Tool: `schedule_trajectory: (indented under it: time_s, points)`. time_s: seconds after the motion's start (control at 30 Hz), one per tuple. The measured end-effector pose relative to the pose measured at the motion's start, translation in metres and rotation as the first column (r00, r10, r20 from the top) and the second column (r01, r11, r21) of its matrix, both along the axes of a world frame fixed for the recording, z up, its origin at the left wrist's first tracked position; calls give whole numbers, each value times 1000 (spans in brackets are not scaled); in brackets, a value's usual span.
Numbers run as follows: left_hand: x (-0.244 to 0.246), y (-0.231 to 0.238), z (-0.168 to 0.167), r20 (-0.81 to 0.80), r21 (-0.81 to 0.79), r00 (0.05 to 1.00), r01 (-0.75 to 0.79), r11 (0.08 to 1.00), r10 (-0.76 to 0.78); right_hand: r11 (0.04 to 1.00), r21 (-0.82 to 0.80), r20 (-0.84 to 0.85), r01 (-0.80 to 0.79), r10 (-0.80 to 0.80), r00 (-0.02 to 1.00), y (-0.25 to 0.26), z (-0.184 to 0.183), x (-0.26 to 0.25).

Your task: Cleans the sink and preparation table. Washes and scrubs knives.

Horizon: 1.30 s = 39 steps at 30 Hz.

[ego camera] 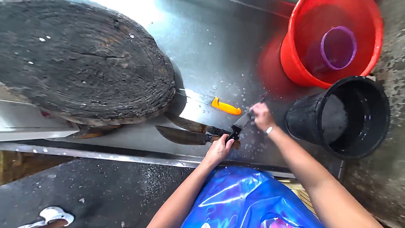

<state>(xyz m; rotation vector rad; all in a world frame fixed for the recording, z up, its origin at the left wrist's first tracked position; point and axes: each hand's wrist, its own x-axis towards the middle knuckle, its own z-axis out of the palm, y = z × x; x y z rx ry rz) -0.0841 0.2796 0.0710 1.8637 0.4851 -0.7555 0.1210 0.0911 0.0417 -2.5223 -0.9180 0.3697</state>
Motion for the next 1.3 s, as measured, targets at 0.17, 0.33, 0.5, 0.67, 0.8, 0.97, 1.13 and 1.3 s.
schedule_trajectory:
  time_s: [0.17,0.33,0.5,0.67,0.8,0.97,1.13,1.3]
  points:
    - [-2,-1,-3,2,10,1000,-12,1000,12,999,-32,69,40,-38,997,-1,22,24]
    - [0,0,-1,-17,-10,1000,-20,1000,19,1000,21,121,-7,5,993,-14,-13,31]
    - [0,4,-6,-18,-53,998,-62,997,61,993,-40,121,114,-109,987,-3,19,42]
    - [2,6,-2,-44,-83,996,-83,993,80,992,91,134,-82,70,989,-7,-15,9]
    - [-1,5,-6,-26,-91,996,-82,992,80,972,-67,98,227,-220,971,-9,1,72]
    - [4,10,-2,-35,-112,995,-99,989,96,982,145,51,-118,112,992,13,11,-57]
    - [-8,3,-9,-31,-108,994,-109,988,107,997,-49,89,60,-56,994,-2,3,17]
    - [1,10,-6,-13,-93,995,-96,991,95,997,63,34,-47,45,998,11,7,-52]
